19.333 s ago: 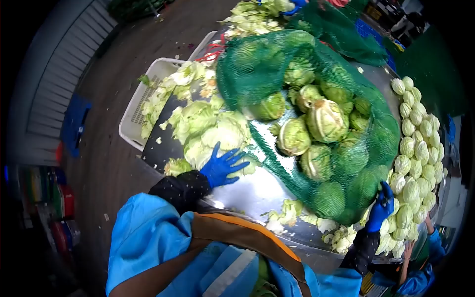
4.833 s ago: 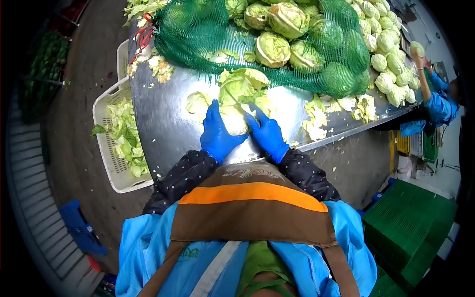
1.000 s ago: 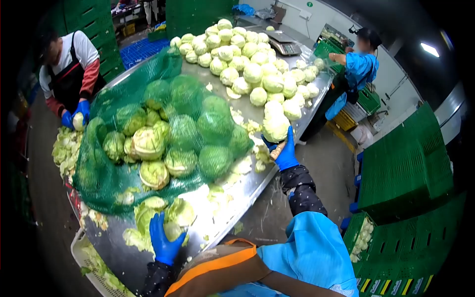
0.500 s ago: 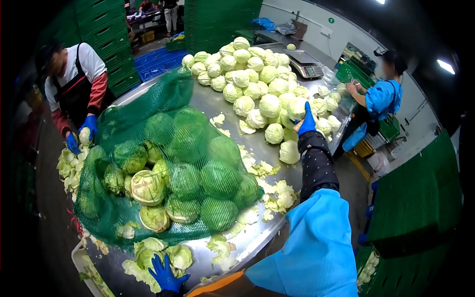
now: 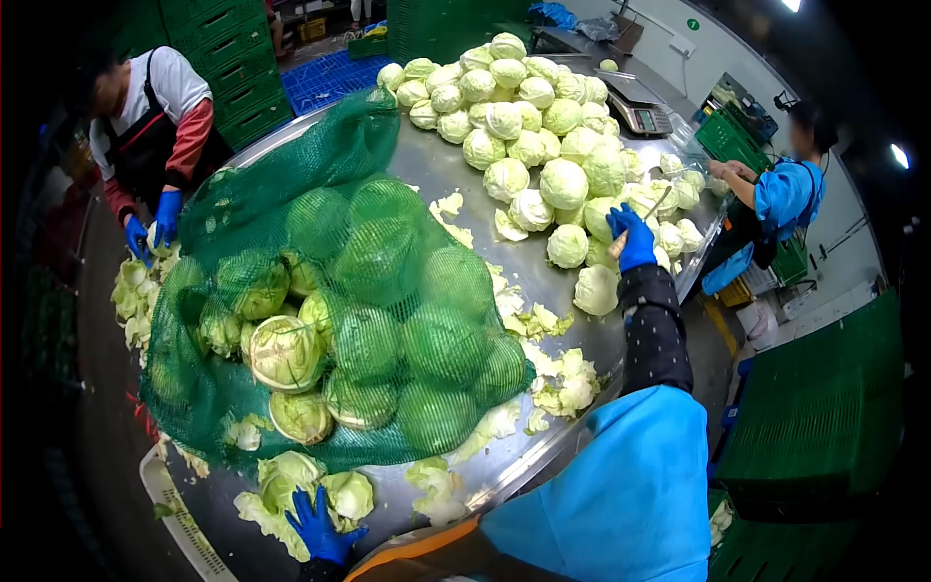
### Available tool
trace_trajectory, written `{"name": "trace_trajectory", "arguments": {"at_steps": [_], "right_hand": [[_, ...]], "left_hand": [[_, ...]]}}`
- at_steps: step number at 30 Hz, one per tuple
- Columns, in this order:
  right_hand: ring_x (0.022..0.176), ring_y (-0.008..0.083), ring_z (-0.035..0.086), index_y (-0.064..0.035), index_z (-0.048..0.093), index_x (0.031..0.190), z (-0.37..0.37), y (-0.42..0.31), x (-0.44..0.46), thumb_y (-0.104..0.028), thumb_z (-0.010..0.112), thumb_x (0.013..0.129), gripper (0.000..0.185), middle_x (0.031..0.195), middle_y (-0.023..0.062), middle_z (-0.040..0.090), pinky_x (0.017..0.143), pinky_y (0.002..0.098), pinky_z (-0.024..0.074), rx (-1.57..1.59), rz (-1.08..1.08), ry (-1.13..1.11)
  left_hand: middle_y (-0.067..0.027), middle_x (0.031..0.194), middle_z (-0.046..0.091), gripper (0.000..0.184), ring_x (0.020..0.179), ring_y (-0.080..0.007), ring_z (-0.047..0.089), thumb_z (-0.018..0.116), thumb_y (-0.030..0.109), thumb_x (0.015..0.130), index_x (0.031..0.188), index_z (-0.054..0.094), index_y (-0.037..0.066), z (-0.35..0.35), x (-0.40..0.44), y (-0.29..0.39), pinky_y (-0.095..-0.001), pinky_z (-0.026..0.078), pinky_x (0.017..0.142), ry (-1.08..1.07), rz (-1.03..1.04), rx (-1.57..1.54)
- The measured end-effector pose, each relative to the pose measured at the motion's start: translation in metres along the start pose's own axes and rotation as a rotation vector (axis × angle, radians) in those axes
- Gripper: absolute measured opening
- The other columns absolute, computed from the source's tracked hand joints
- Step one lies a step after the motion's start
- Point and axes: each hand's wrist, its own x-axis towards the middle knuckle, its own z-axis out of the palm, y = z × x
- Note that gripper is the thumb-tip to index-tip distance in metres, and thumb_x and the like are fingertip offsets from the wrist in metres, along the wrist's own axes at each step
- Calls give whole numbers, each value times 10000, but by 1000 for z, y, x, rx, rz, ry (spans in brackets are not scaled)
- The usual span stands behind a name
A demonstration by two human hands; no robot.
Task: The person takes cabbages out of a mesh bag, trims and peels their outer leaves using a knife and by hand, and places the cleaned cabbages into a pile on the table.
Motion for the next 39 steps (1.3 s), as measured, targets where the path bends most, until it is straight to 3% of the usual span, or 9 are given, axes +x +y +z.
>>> {"name": "trace_trajectory", "arguments": {"at_steps": [5, 7, 13, 17, 19, 23, 35, 37, 39], "right_hand": [[941, 161, 518, -120, 556, 1247, -8, -23, -133, -200, 529, 844, 411, 1203, 82, 589, 968, 259, 332, -213, 116, -64], [658, 88, 503, -88, 563, 1227, -13, -38, -176, -166, 553, 818, 416, 962, 54, 676, 579, 228, 415, -340, 58, -108], [426, 122, 392, -99, 645, 1009, -166, -26, -173, -149, 557, 860, 179, 624, -19, 473, 394, 257, 312, -353, -479, -133], [1038, 130, 552, -21, 527, 1281, -73, -17, -315, -177, 584, 823, 487, 1165, 30, 611, 890, 263, 421, 148, 16, -70], [972, 138, 549, -23, 559, 1235, -18, 10, -397, -188, 607, 804, 464, 1069, 54, 629, 854, 269, 432, -15, 183, -215], [598, 82, 456, -124, 596, 1215, -14, 100, -473, -222, 578, 787, 439, 850, -6, 590, 512, 237, 382, -248, 527, -129], [458, 94, 472, -13, 602, 1116, 28, 177, -651, -74, 527, 838, 295, 765, 85, 643, 442, 231, 404, -496, 313, -255], [455, 92, 468, -10, 602, 1106, 21, 191, -661, -68, 523, 847, 276, 738, 79, 637, 434, 225, 396, -496, 258, -235], [451, 93, 469, 0, 602, 1087, 25, 190, -673, -50, 512, 858, 250, 701, 68, 621, 425, 223, 387, -552, 243, -194]], "left_hand": [[-248, 1485, 191, 1101, 1393, -411, 110, 778, 621, 509, 1389, 365, 104, -6, -8, 13, -591, 30, 1093, 244, 146, -19], [-239, 1489, 193, 1027, 1391, -424, 108, 757, 621, 554, 1373, 398, 116, -20, -7, 26, -614, 15, 1080, 227, 232, 25], [-132, 1512, 225, 769, 1408, -365, 121, 661, 594, 694, 1353, 467, 248, 13, 22, 11, -661, -31, 1046, 278, 422, 12], [-49, 1492, 294, 630, 1388, -326, 207, 627, 513, 748, 1331, 479, 327, 31, 17, -23, -689, -6, 1034, 392, 418, 12], [-24, 1478, 320, 623, 1372, -313, 246, 623, 480, 748, 1336, 470, 337, 25, 3, -53, -694, 23, 1032, 395, 429, 99], [-31, 1475, 323, 636, 1365, -298, 260, 605, 492, 746, 1345, 453, 342, 32, -15, -135, -694, 41, 1035, 501, 360, 111], [-239, 1486, 199, 883, 1371, -431, 153, 744, 430, 663, 1410, 356, 163, -81, -1, -387, -611, 130, 1064, 533, -441, 80], [-229, 1419, 333, 710, 1289, -395, 340, 745, 218, 715, 1324, 429, 37, -95, 46, -396, -432, 301, 1059, 964, 78, -150], [-178, 1277, 514, 534, 1173, -305, 500, 688, 127, 779, 1261, 487, 16, -139, 68, -327, -374, 385, 1001, 843, 391, -546]]}}
